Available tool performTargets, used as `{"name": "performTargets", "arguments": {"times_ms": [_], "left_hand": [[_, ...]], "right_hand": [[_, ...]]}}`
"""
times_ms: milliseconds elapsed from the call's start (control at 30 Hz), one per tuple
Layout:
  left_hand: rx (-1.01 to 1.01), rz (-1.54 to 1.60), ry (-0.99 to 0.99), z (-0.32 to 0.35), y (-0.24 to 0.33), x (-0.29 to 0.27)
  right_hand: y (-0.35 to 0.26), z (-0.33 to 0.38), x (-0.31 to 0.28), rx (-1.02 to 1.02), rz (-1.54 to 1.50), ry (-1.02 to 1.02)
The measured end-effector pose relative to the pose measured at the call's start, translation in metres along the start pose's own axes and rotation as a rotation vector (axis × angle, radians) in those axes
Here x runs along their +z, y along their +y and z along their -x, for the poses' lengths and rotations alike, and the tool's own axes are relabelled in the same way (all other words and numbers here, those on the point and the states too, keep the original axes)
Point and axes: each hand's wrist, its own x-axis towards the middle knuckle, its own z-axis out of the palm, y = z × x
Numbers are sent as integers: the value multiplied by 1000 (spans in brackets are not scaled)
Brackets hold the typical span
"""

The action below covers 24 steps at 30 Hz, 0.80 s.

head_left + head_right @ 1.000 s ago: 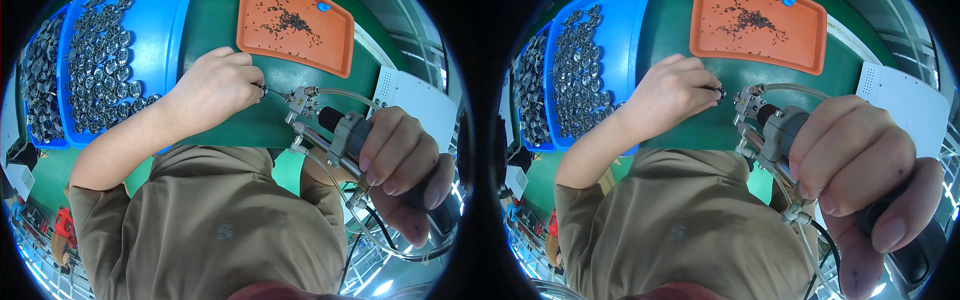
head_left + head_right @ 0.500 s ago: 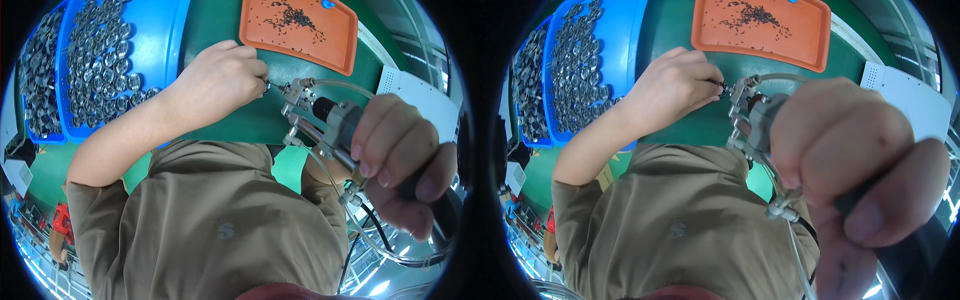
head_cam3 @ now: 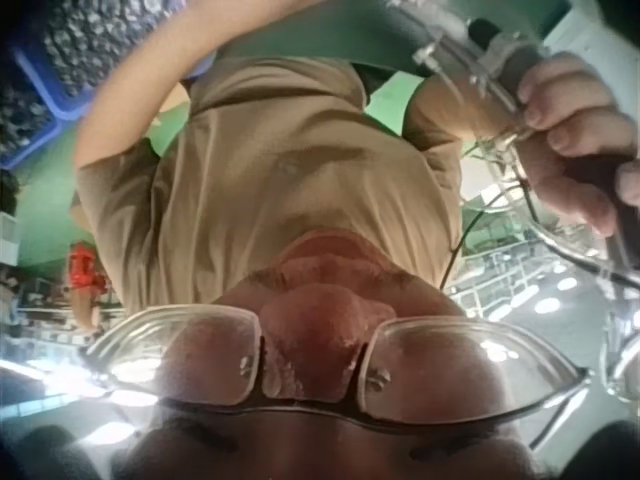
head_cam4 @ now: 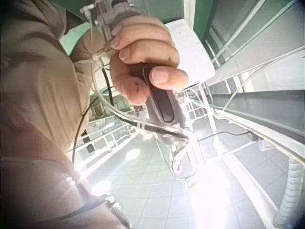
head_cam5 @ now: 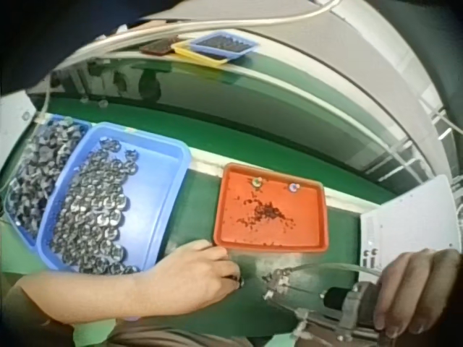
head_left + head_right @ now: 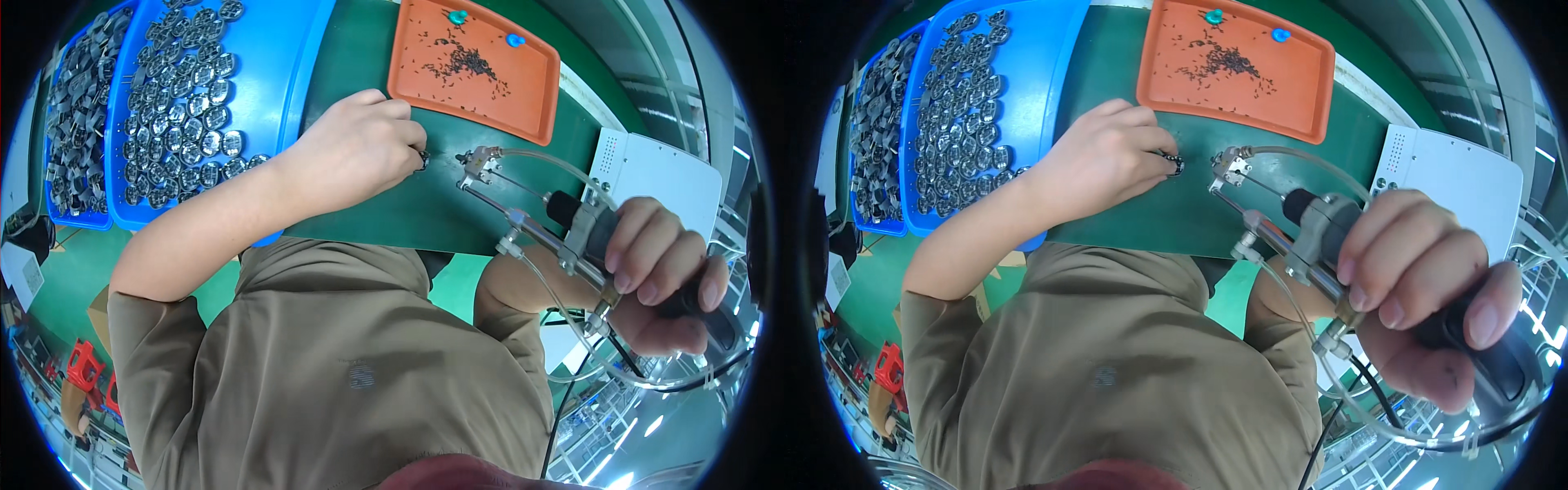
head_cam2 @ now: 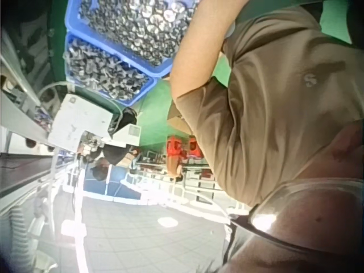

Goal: Assembling small components using a handheld press tool and a specialized assembly machine in a manufacturing environment.

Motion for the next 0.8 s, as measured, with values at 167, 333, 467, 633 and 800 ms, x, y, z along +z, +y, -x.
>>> {"name": "performTargets", "arguments": {"times_ms": [167,333,467,633,800], "left_hand": [[9,12,-23,-2,-2,1],[-4,30,-19,0,-1,0],[-7,49,-16,0,-1,2],[-14,48,-6,2,-4,3],[-21,36,-32,0,-3,3]], "right_hand": [[6,5,-1,13,-29,28],[12,3,-1,31,-100,-20],[22,2,5,20,-126,-58],[39,0,17,1,-140,-94],[40,-1,15,34,-126,-135]]}}
